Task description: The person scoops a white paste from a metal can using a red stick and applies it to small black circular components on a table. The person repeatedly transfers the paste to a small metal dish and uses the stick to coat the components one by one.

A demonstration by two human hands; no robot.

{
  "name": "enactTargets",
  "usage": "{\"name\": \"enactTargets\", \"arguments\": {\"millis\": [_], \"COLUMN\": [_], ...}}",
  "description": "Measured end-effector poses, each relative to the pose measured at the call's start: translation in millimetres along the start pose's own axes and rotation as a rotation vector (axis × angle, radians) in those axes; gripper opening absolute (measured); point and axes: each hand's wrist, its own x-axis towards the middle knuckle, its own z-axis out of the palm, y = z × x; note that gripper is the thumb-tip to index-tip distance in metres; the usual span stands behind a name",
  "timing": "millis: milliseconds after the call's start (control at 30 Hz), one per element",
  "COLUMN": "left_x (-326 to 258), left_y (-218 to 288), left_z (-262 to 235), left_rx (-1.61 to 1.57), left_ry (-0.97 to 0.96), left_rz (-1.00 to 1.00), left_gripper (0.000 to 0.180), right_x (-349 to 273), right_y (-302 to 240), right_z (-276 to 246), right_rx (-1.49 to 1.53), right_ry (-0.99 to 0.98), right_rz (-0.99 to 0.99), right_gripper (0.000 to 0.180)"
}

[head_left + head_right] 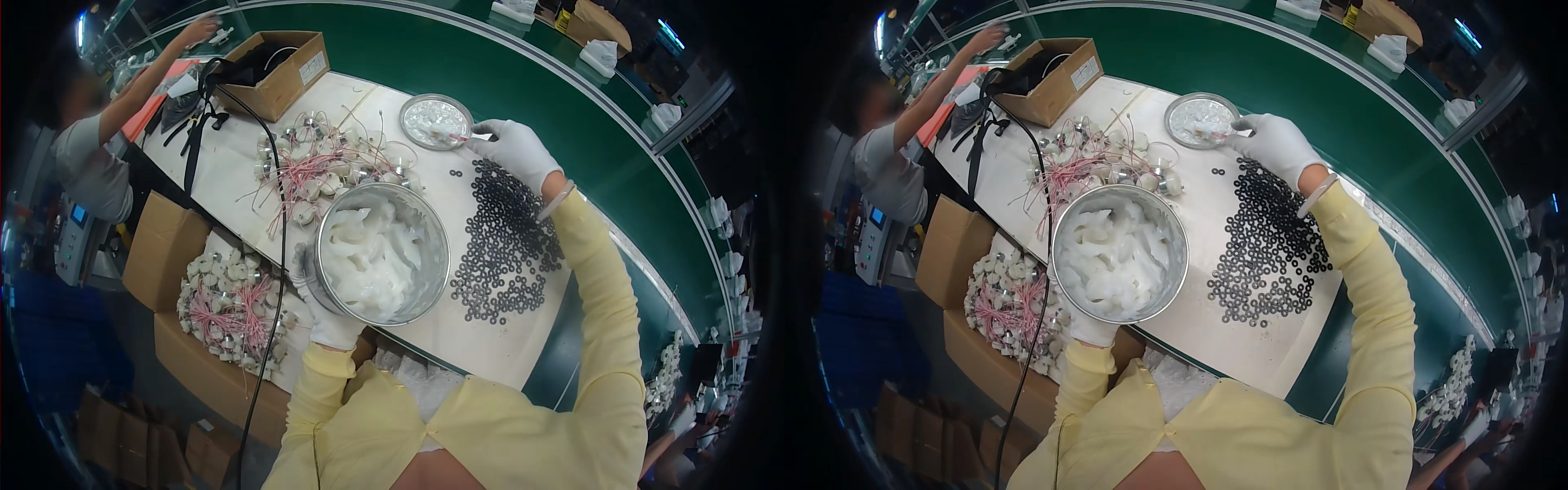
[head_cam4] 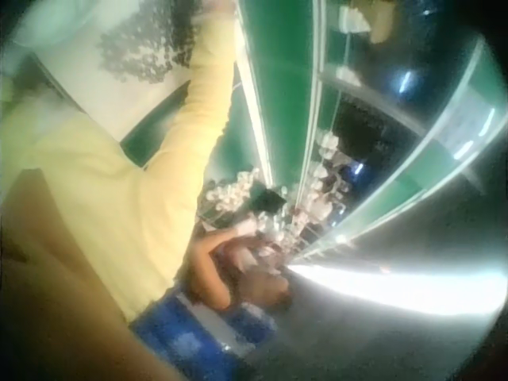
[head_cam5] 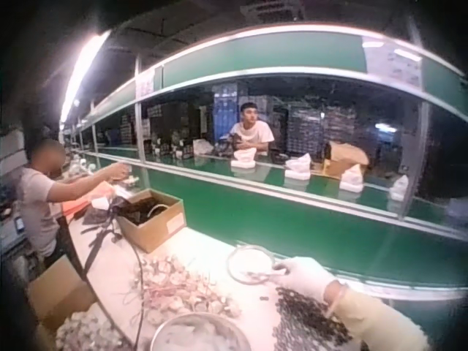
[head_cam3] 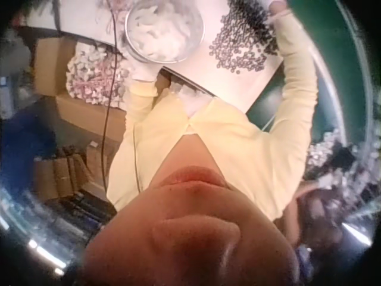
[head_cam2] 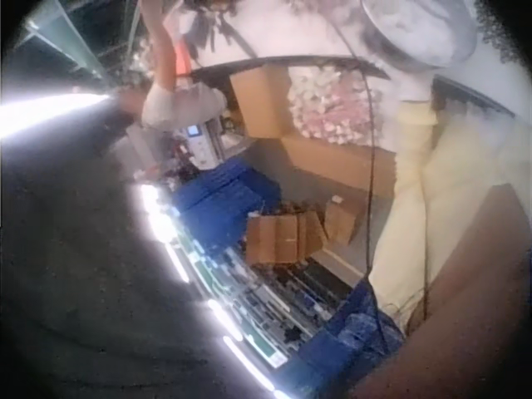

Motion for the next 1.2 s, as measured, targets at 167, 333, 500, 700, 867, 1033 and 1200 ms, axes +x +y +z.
{"name": "enactTargets", "arguments": {"millis": [167,333,500,700,867,1033,1200], "left_x": [3,6,5,14,15,13,12], "left_y": [4,-1,-8,-1,0,2,-4], "left_z": [17,-4,-21,-6,6,12,3], "left_rx": [0.241,-0.905,-0.803,-0.37,-0.15,-0.046,0.077], "left_ry": [0.057,-0.144,-0.266,-0.002,0.109,0.117,-0.112], "left_rz": [0.059,-0.17,-0.128,-0.071,-0.075,-0.058,0.064], "left_gripper": [0.076,0.077,0.079,0.078,0.076,0.075,0.074], "right_x": [-5,0,4,2,-55,-111,-112], "right_y": [-13,6,1,22,-29,-88,-105], "right_z": [-4,6,-3,-15,-57,-54,-25], "right_rx": [-0.412,-0.109,0.581,1.323,0.915,0.49,-0.201], "right_ry": [-0.038,-0.097,-0.305,-0.402,-0.201,-0.244,0.087], "right_rz": [-0.106,-0.036,0.397,0.38,0.085,-0.024,-0.658], "right_gripper": [0.03,0.031,0.032,0.028,0.027,0.019,0.012]}}
